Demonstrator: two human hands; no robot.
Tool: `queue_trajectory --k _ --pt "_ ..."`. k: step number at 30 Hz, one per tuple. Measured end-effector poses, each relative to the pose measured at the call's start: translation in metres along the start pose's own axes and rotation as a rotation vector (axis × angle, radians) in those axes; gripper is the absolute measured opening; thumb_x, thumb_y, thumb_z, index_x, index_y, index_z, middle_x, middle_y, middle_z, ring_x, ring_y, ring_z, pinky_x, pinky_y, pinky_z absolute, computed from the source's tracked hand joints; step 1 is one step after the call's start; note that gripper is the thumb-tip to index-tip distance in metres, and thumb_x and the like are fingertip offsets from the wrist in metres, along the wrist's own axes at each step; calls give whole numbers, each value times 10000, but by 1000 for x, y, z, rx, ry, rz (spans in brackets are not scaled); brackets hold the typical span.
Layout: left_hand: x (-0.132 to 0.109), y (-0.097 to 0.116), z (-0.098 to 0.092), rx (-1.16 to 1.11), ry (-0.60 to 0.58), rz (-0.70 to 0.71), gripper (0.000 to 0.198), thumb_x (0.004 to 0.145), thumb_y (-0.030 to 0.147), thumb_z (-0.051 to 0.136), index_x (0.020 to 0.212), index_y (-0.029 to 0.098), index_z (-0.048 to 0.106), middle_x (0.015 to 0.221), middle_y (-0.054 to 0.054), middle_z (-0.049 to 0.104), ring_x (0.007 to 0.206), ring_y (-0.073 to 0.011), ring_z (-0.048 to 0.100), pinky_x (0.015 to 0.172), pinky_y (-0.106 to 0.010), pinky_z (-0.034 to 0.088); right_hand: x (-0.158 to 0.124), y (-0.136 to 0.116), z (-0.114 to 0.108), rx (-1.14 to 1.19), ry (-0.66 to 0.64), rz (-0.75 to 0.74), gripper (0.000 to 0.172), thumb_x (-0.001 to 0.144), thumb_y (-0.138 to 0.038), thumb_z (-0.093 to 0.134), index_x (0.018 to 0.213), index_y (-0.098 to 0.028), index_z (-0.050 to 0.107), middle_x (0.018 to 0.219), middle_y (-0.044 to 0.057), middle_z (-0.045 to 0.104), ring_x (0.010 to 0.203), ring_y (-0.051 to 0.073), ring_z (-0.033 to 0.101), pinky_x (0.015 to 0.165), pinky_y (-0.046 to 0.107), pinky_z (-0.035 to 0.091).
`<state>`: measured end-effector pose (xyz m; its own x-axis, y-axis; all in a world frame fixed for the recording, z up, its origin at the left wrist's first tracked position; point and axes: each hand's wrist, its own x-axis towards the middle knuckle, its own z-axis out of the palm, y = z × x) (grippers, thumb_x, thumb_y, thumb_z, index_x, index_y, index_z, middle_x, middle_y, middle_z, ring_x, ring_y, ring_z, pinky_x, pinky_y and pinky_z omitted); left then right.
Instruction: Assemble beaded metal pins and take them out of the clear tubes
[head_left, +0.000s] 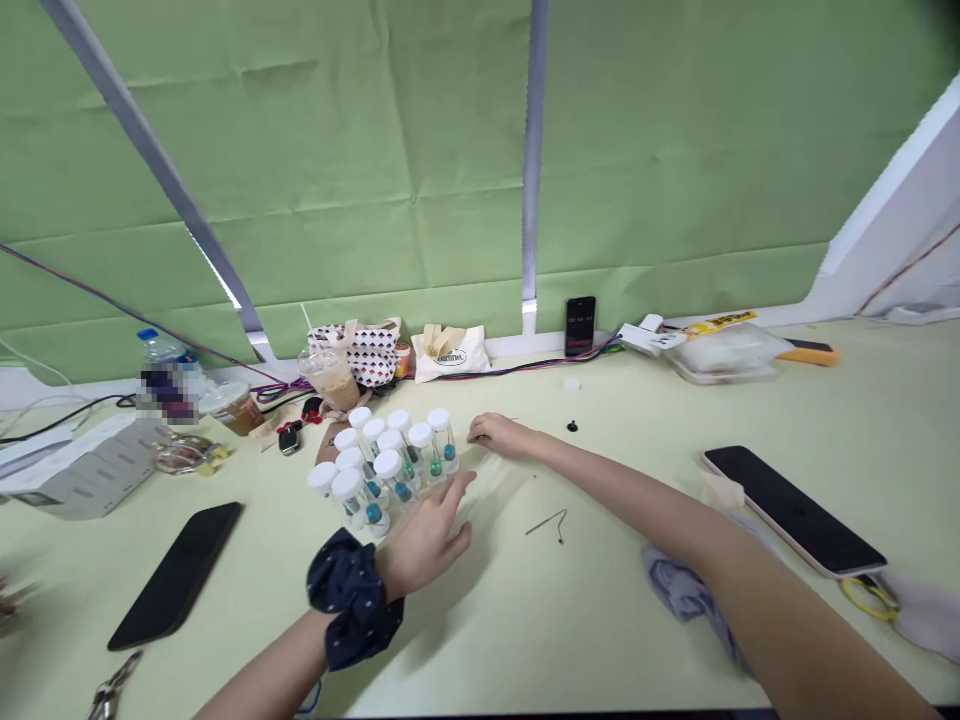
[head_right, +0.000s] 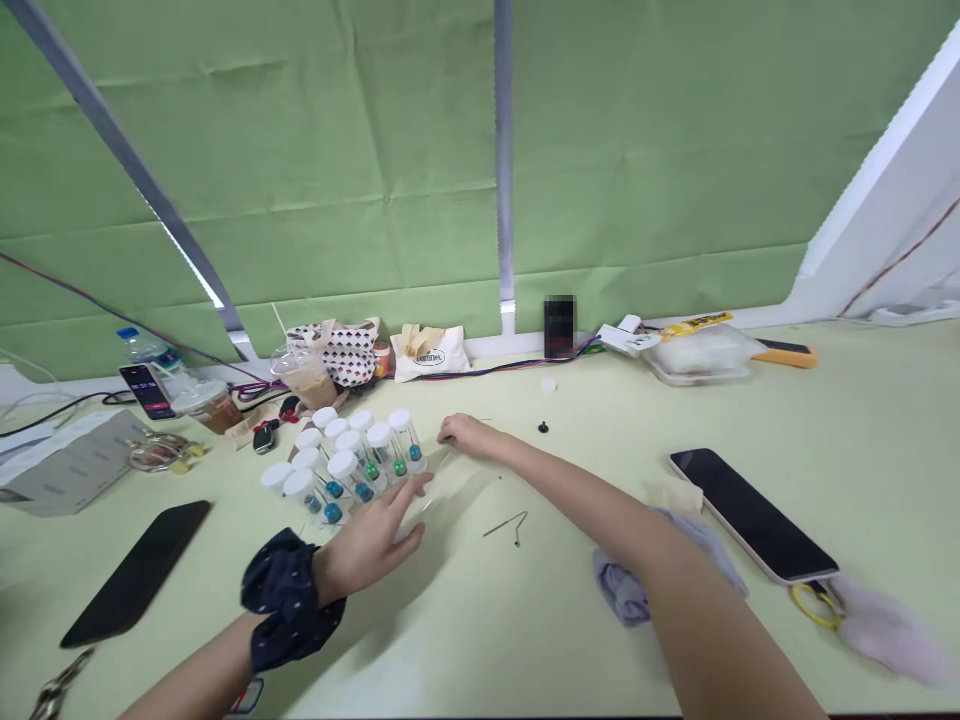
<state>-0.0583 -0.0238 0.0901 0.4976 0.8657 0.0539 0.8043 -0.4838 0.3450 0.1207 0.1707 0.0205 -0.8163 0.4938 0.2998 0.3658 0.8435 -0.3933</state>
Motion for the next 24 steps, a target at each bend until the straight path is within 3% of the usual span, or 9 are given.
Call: queue_trajectory --k 6,10,14,18,21,24 --pt "45 6 35 136 91 -40 512 839 198 405 1341 230 305 1225 -129 513 1073 -273 561 851 -387 471 -61 0 -39 73 135 270 197 715 -32 579 835 -159 668 812 34 661 670 135 606 670 256 470" --pt "68 9 54 214 117 -112 501 825 156 413 1320 202 353 1252 -151 494 1078 -289 548 822 -397 470 -91 -14 -56 426 266 436 87 777 -204 600 853 -165 582 791 20 625 518 101 602 487 219 470" --pt "80 13 74 260 190 -199 486 805 126 435 1286 187 392 1316 -158 458 1133 -292 502 878 -423 439 -104 -34 -51 615 262 522 227 720 -298 700 844 -159 571 794 40 631 516 114 622 428 208 480" --pt "79 18 84 228 294 -122 497 776 132 469 1268 137 404 1434 -178 327 1311 -316 309 1033 -486 291 -108 -50 -34 546 188 526 263 648 -313 762 775 -154 597 670 25 630 534 125 608 428 205 470" --pt "71 25 85 120 324 -46 481 761 126 461 1240 153 431 1373 -152 401 1332 -286 275 1069 -499 215 -107 -56 -25 517 191 490 297 592 -328 795 728 -156 595 604 9 622 536 126 593 463 218 474" --pt "63 33 86 25 363 -4 504 743 189 523 1239 182 436 1257 -129 492 1265 -288 352 1070 -516 188 -106 -61 -21 547 251 479 350 549 -376 812 701 -156 586 610 14 634 553 133 597 491 229 469"
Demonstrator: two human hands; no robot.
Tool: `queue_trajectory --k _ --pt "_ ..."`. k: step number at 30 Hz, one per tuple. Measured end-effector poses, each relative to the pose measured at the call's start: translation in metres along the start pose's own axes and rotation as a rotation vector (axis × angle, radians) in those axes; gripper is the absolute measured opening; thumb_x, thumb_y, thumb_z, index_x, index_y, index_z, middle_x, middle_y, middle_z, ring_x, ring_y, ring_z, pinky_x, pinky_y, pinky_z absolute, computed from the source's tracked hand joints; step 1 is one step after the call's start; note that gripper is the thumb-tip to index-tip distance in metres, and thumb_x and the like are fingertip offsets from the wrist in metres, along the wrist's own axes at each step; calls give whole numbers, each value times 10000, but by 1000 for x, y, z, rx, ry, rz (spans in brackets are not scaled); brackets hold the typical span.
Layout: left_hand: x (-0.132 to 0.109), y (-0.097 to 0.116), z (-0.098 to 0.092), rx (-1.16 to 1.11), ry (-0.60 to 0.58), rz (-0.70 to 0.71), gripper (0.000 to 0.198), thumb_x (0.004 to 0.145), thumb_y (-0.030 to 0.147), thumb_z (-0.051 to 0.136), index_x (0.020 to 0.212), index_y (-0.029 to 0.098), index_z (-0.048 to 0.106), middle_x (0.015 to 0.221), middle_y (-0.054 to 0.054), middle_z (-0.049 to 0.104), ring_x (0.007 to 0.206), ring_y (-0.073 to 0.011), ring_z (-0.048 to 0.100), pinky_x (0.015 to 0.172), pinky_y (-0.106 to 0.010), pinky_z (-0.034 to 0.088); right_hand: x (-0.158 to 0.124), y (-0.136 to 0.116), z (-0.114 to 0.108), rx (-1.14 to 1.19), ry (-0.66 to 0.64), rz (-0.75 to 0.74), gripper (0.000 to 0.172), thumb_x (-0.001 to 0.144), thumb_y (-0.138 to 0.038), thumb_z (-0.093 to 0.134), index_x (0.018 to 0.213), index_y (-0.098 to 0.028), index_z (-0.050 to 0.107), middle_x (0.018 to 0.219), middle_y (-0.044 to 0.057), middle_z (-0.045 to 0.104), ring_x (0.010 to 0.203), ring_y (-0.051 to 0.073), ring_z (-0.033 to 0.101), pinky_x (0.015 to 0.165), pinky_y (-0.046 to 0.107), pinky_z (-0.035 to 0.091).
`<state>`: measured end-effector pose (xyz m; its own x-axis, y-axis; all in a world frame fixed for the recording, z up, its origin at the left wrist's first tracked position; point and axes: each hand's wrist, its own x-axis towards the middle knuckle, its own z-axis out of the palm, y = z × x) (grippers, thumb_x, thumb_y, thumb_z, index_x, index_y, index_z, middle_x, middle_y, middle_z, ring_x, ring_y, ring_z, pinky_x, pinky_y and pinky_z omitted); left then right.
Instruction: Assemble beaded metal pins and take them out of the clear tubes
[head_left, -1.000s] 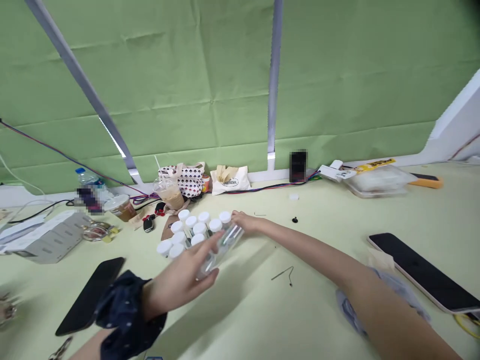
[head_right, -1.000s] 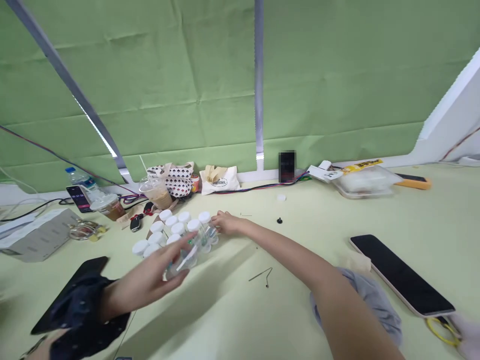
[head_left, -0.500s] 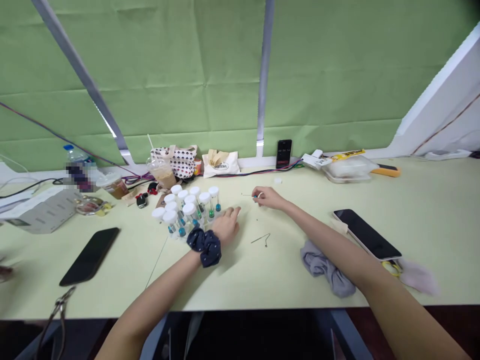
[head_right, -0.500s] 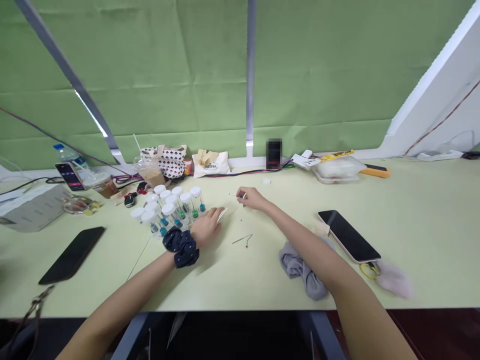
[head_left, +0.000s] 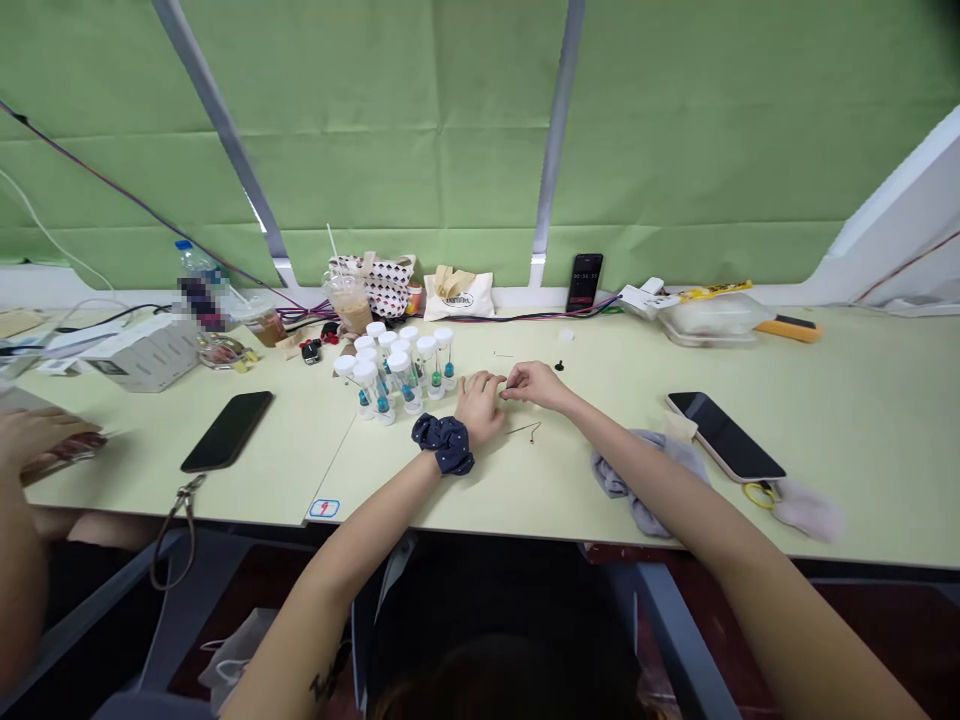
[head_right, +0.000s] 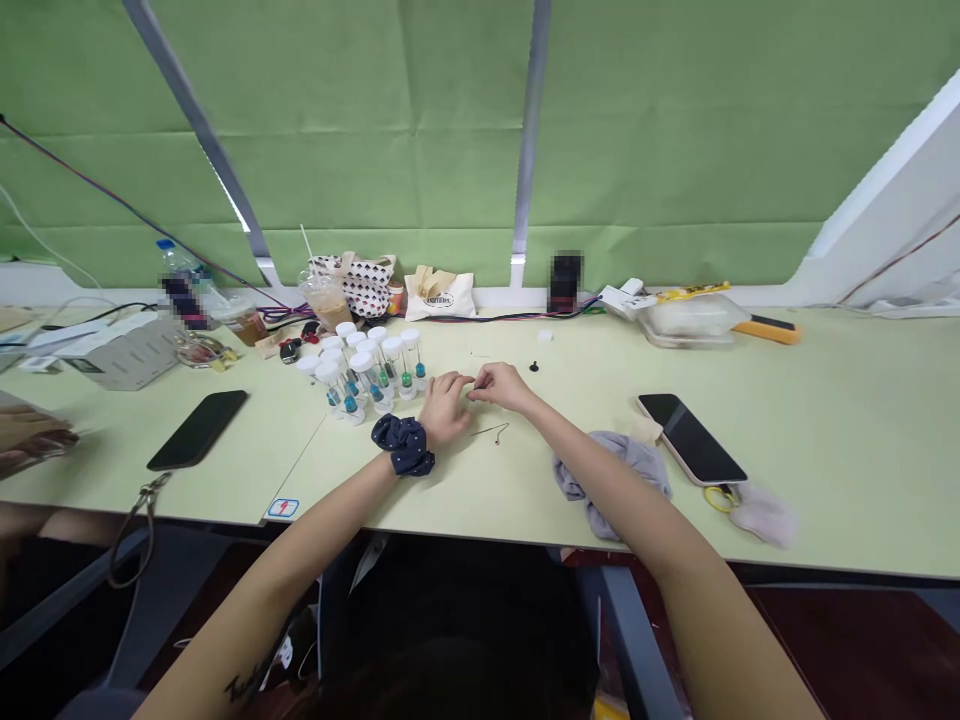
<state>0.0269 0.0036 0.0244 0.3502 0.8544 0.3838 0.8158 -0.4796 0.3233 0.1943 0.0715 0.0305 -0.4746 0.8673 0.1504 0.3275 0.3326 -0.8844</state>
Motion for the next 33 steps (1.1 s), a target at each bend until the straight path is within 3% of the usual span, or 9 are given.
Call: queue_trajectory --k 3,6,10,13,18,24,33 --pt "-4 3 2 -82 55 0 484 761 316 586 1210 186 464 1172 -119 553 1163 -292 432 1030 -500 244 -3 -1 5 78 3 -30 389 527 -415 814 687 -155 574 648 22 649 609 146 618 554 249 483" --pt "-4 -1 7 -148 104 -42 312 832 313 536 1115 184 528 1057 -96 622 1075 -264 486 947 -457 330 -7 -1 10 141 -46 -64 410 518 -433 815 689 -153 570 667 22 650 638 149 618 595 261 485" --pt "-3 -12 12 -224 113 -38 167 866 290 524 979 184 586 957 -67 642 997 -221 514 873 -371 410 -12 -3 8 151 -94 -38 405 553 -434 798 732 -152 569 613 -10 610 540 112 559 515 230 436" --pt "-4 -20 12 -222 103 -37 158 858 299 558 964 191 604 931 -62 642 973 -217 507 848 -350 435 -17 -9 -1 3 -132 -30 350 603 -375 776 803 -152 595 678 3 635 550 108 561 511 219 424" --pt "-6 -26 10 -178 80 -49 182 829 313 612 980 212 626 936 -56 640 966 -226 496 859 -359 435 -33 -16 -4 -280 -279 -98 218 626 -301 769 747 -164 651 683 -1 651 596 121 580 561 216 414" --pt "-7 -28 9 -178 108 -9 200 823 327 623 983 208 634 919 -51 645 932 -217 493 849 -340 430 -50 -10 10 -382 -44 -166 109 739 -277 694 769 -173 676 777 10 662 606 103 530 588 213 381" --pt "-6 -33 15 -211 194 41 186 777 304 679 941 218 661 849 -39 650 883 -223 508 795 -338 433 -57 -13 12 -595 -161 -112 49 723 -150 699 750 -175 667 825 26 626 733 136 575 684 229 399"
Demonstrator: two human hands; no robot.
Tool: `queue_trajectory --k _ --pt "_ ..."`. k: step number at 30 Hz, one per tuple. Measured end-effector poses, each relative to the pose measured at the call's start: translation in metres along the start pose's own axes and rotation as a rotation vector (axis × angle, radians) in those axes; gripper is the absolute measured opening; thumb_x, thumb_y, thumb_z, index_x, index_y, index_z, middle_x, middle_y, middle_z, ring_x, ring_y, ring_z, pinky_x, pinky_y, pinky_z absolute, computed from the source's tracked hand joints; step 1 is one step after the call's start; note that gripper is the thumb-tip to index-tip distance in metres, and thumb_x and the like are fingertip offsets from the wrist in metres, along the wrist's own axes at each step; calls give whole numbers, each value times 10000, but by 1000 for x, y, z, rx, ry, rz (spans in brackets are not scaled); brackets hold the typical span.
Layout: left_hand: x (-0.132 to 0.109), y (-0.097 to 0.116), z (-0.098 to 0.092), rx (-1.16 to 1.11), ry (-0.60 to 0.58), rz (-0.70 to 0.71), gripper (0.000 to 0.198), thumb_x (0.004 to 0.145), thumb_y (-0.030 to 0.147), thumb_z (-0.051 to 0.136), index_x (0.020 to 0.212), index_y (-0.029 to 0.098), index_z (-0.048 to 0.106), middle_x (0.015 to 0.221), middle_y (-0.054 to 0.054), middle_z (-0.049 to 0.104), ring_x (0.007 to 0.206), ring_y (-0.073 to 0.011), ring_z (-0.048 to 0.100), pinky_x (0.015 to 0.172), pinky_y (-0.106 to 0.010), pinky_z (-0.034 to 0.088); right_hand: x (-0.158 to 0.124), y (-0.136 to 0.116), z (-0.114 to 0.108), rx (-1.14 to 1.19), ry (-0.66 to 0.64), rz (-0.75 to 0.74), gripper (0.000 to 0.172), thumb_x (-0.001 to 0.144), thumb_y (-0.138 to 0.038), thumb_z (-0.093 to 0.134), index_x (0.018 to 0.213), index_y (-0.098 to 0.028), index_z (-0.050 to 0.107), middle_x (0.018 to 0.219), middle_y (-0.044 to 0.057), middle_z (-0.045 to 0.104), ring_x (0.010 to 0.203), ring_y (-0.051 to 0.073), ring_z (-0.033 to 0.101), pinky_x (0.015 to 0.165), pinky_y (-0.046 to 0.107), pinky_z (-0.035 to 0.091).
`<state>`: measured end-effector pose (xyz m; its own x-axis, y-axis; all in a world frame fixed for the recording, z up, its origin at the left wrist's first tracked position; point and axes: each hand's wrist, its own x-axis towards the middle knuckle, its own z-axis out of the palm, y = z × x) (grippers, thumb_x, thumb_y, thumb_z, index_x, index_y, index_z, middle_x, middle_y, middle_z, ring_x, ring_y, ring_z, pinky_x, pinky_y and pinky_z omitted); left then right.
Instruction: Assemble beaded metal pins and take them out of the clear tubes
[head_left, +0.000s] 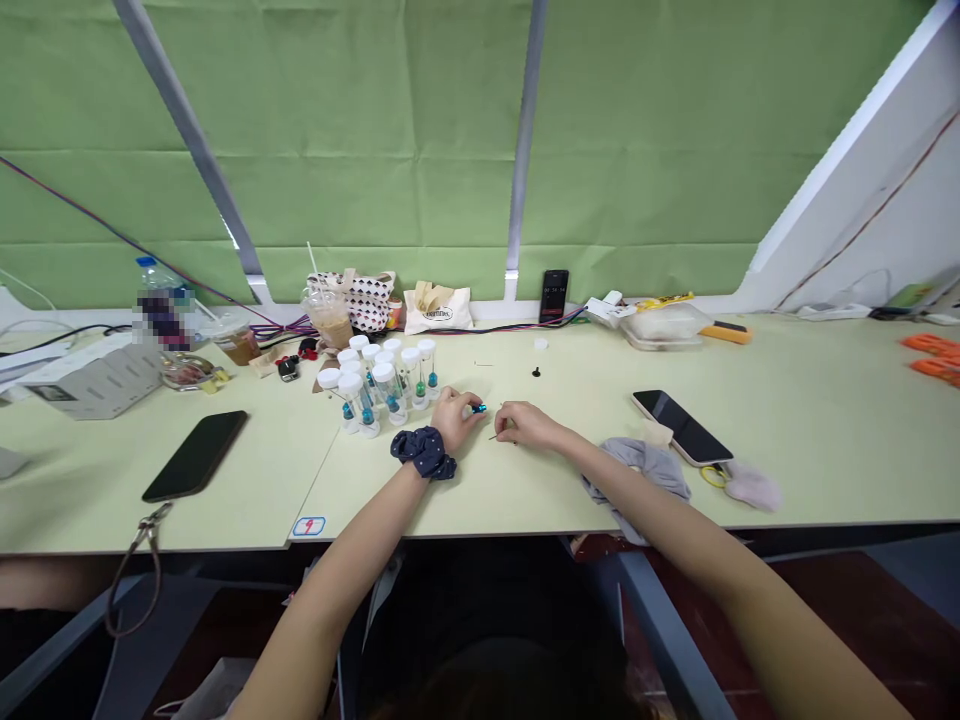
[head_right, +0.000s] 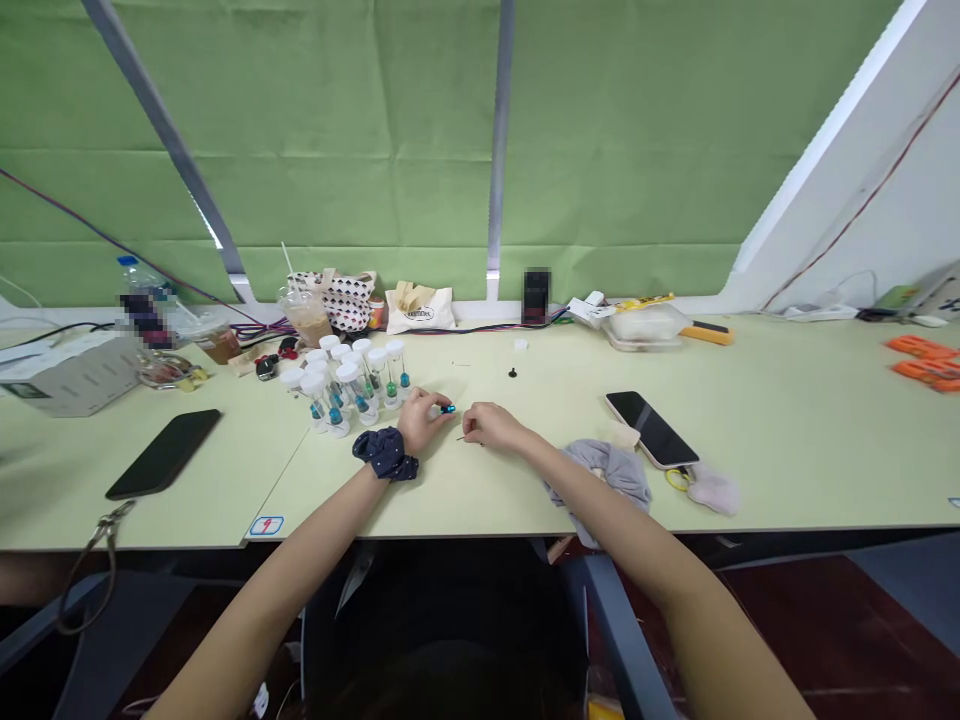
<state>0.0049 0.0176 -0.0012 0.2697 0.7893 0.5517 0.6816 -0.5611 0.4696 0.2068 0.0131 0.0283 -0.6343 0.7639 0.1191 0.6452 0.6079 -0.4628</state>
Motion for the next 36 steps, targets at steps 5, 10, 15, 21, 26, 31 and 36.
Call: queue_trajectory --k 5,10,15,21,26,31,36 --pt "0 -2 2 -9 23 27 194 795 299 664 970 217 664 825 -48 653 896 -227 513 798 -342 431 15 -2 -3 -121 -133 -63 83 736 -106 655 679 -162 632 810 58 616 844 189 570 735 250 403" --pt "1 -1 2 -11 42 45 210 813 317 646 992 209 662 827 -55 656 898 -226 512 803 -344 428 25 5 -22 70 -77 -60 82 807 -115 539 771 -154 601 750 42 616 728 161 562 661 248 411" --pt "0 0 0 1 46 58 245 801 338 660 1016 219 665 822 -54 639 882 -220 514 801 -345 426 29 18 -22 333 141 -87 115 826 -222 539 828 -149 628 787 41 645 686 146 566 628 246 424" --pt "-1 2 -1 22 45 74 248 804 339 656 1020 218 663 822 -52 637 874 -219 510 781 -335 426 29 22 -11 301 162 -152 170 835 -260 549 835 -164 689 823 50 647 703 146 557 668 263 415" --pt "0 6 -4 9 25 45 240 812 349 646 1015 220 661 842 -49 648 886 -218 511 806 -346 421 29 23 -11 317 191 -147 174 841 -255 543 841 -166 694 828 50 615 703 141 551 656 258 414" --pt "0 9 -5 0 15 34 231 812 340 648 1008 219 653 858 -45 647 887 -212 514 814 -343 419 28 25 -11 284 205 -132 169 840 -256 553 846 -176 703 812 44 607 644 125 506 627 255 394" --pt "0 8 -3 47 6 59 208 813 330 642 983 211 645 857 -47 639 874 -207 524 815 -352 410 28 25 -10 292 208 -135 192 818 -343 603 829 -189 717 760 31 592 600 118 446 595 256 372"
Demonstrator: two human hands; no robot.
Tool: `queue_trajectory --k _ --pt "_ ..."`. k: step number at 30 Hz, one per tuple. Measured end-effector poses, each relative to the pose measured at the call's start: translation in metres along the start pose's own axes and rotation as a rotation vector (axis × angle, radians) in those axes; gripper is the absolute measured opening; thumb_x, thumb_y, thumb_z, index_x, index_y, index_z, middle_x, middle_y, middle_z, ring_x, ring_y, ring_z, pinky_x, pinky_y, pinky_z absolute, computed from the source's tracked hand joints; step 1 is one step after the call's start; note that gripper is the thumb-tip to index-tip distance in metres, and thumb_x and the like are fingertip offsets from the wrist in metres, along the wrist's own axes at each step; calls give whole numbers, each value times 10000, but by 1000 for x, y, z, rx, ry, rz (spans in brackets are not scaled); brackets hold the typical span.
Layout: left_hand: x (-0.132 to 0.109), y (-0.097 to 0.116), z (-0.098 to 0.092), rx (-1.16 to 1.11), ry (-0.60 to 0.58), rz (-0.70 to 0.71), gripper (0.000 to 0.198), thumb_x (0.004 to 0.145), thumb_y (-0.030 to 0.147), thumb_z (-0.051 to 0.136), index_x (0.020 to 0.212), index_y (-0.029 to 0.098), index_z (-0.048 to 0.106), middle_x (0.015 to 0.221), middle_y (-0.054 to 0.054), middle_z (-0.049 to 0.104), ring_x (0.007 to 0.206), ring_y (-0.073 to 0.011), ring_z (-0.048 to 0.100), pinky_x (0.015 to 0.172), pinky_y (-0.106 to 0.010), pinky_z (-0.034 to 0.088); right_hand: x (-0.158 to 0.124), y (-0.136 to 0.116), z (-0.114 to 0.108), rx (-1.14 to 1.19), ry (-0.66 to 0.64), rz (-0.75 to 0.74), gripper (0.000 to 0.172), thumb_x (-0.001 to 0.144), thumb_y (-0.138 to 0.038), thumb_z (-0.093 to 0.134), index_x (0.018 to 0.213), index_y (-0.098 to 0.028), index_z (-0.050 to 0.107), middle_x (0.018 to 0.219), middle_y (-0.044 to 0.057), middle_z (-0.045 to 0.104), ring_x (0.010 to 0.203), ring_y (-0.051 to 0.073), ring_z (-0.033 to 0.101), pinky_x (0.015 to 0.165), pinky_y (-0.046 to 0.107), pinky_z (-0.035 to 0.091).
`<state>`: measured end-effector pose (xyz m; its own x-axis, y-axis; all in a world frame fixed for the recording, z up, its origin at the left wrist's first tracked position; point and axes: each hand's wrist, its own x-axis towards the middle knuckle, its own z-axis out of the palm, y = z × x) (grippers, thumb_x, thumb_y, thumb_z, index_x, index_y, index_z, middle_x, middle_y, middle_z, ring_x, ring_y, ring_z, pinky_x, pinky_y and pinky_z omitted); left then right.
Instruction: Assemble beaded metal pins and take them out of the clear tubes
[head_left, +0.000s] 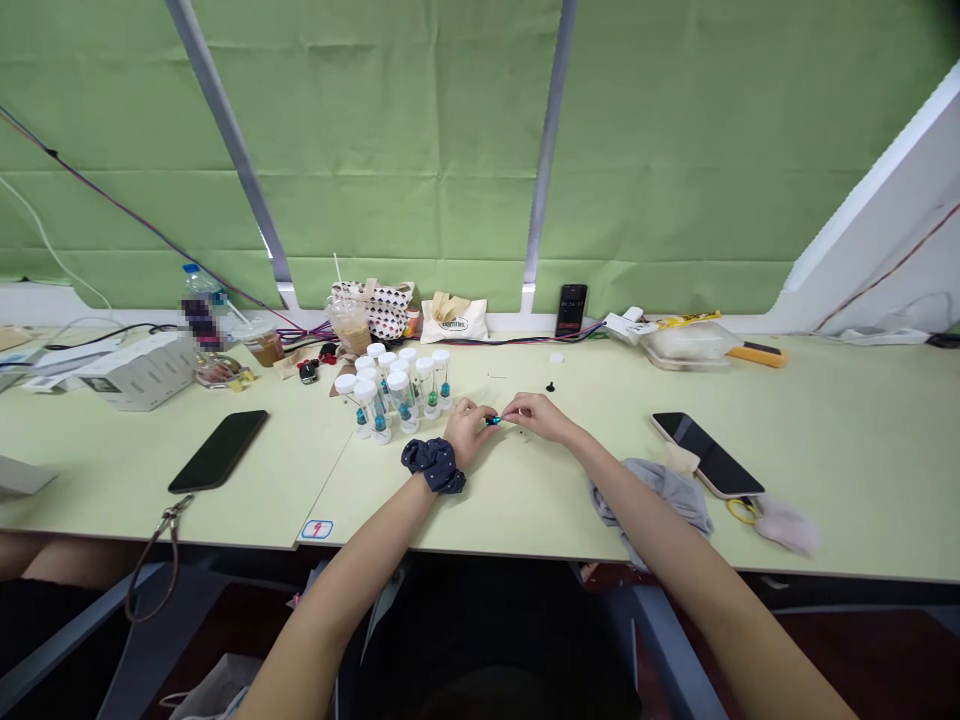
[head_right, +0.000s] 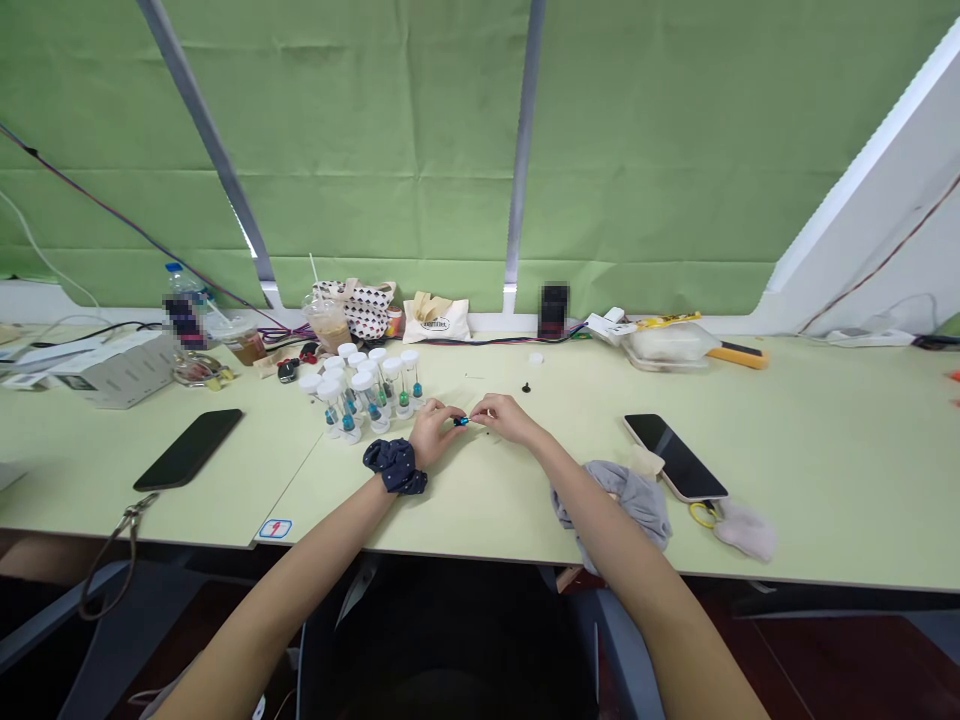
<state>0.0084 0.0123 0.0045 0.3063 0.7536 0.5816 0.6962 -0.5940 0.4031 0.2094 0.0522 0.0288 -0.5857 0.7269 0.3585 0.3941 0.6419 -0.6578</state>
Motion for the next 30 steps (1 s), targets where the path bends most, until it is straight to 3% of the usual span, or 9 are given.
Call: queue_trajectory --k 5,11,16,18,22,25,30 --pt "-2 5 3 -55 -23 11 186 813 219 612 994 177 623 815 -39 625 730 -163 550 711 -295 434 1 -7 5 195 76 76 296 763 -451 645 878 -179 628 711 2 562 613 127 490 569 248 392" --pt "-4 7 7 -269 -15 -4 274 793 181 575 1062 185 623 936 -54 650 564 -95 504 607 -250 446 1 -19 7 264 19 37 335 884 -499 470 1032 -203 518 850 33 599 772 151 570 710 278 460" --pt "-3 9 8 -433 35 -168 221 770 312 636 940 174 662 681 -11 629 502 -104 506 518 -238 428 6 -14 2 497 110 165 638 899 -654 104 1162 -191 456 960 105 609 756 157 587 631 262 477" --pt "-2 8 8 -560 39 -249 260 759 356 651 939 168 651 661 -6 626 483 -109 535 491 -239 434 7 -6 0 521 185 219 679 893 -656 59 1145 -185 478 999 117 609 767 155 594 634 259 482" --pt "2 5 4 -805 105 -390 336 702 390 708 915 146 620 764 -35 647 489 -109 577 457 -234 449 5 17 4 233 288 289 377 881 -507 419 990 -177 569 917 69 617 670 131 556 617 256 464" --pt "5 2 0 -906 168 -431 364 664 380 743 891 127 611 752 -37 639 517 -113 599 481 -233 474 1 32 12 -25 248 271 155 811 -270 548 913 -171 611 865 40 611 651 118 540 676 264 457" --pt "7 -2 -2 -971 222 -456 392 636 372 767 892 122 607 745 -36 645 550 -134 633 531 -260 528 8 41 19 -239 186 305 174 822 -174 530 970 -174 621 947 59 612 730 125 555 739 268 441"
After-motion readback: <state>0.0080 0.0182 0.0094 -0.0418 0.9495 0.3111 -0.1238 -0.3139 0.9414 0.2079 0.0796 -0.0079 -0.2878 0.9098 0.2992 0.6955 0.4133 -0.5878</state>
